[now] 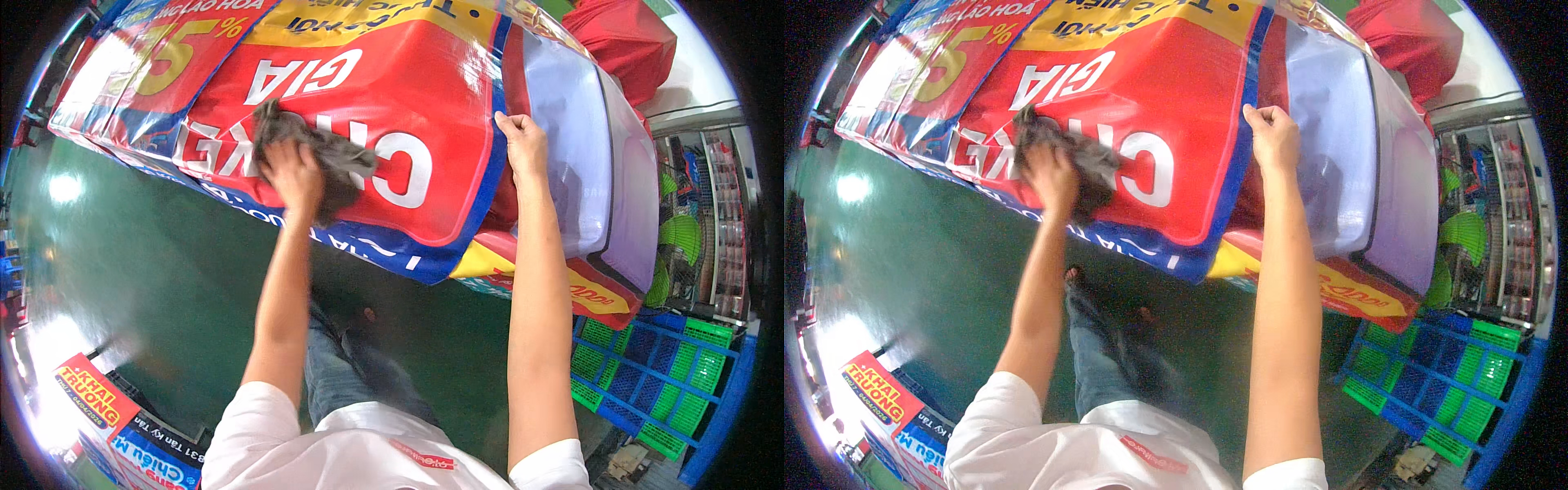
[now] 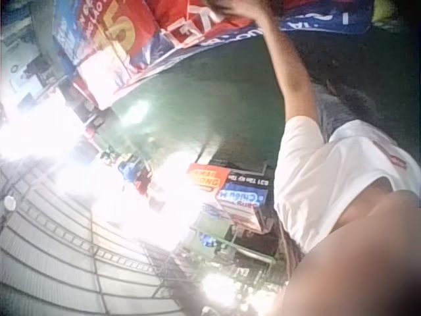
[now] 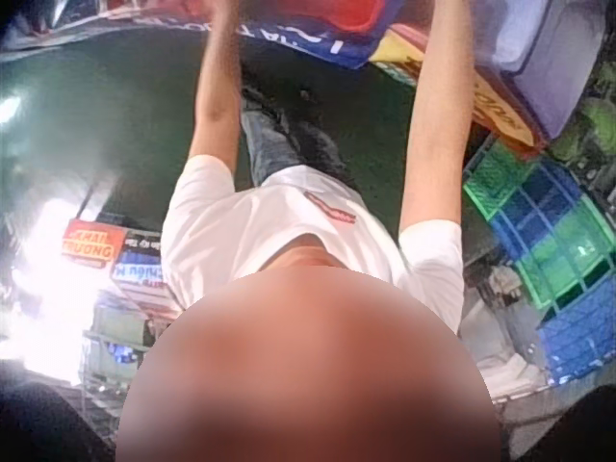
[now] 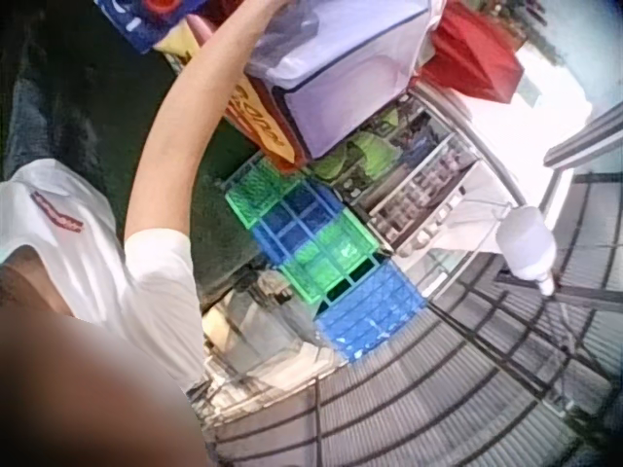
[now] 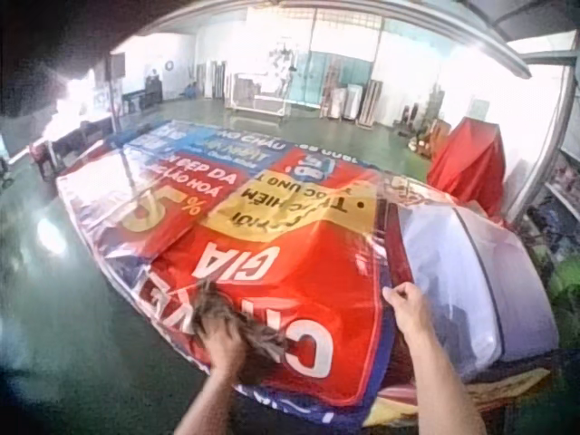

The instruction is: The person wipes large printed banners laid on the floor using a cloth. They move across different sections of the banners, rubbing the surface repeatedly to clean or smooth them. The banners feature promotional text and graphics.

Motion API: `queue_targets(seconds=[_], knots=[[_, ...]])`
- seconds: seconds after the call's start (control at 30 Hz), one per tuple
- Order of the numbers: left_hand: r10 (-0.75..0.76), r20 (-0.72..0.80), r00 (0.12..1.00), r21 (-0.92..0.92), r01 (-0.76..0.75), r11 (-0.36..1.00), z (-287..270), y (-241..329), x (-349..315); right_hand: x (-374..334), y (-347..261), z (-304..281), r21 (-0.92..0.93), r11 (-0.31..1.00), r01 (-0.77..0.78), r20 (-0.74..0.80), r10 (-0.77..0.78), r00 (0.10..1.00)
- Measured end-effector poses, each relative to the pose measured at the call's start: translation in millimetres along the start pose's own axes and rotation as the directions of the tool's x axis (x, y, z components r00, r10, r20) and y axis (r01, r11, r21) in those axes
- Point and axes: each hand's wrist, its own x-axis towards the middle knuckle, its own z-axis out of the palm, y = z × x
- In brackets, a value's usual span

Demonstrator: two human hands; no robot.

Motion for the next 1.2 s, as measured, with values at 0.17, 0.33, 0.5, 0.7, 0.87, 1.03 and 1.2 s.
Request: queue_targets(seconds=[0.17, 0.33, 0.5, 0.7, 0.87, 1.03, 1.2], knots=[[-0.223, 0.037, 0.974, 0.290, 0.203, 0.935, -11.6, -82.6, 30.6, 0.1, 0.4, -0.4, -0.039, 0.999, 0.016, -0.067, -0.019, 0.998], [0.273, 0.306, 0.912, 0.212, -0.345, 0.914, -25.5, 3.5, -58.8, 1.7, -1.9, -0.4, -0.102, 0.989, 0.111, -0.058, -0.117, 0.991], [0.526, 0.241, 0.816, -0.282, -0.460, 0.842, -22.8, 8.4, -91.8, 2.1, -6.0, -3.7, -0.119, 0.986, 0.117, -0.038, -0.122, 0.992], [-0.017, 0.130, 0.991, 0.142, -0.001, 0.990, -36.2, -126.4, 14.3, 3.5, 2.2, -6.1, -0.099, 0.995, 0.027, -0.055, -0.033, 0.998], [-0.421, 0.218, 0.881, -0.230, 0.465, 0.855, -100.8, -134.7, 66.4, 1.2, 9.5, -3.9, -0.045, 0.996, 0.082, -0.097, -0.086, 0.992], [0.060, -0.094, 0.994, -0.677, -0.108, 0.728, -158.8, -52.9, 156.8, -2.5, 8.0, -3.5, -0.098, 0.991, 0.086, -0.132, -0.099, 0.986], [0.420, 0.546, 0.725, -0.301, -0.298, 0.906, -185.3, -0.5, 225.7, -4.3, 7.7, -5.2, -0.185, 0.980, 0.071, -0.120, -0.094, 0.988]])
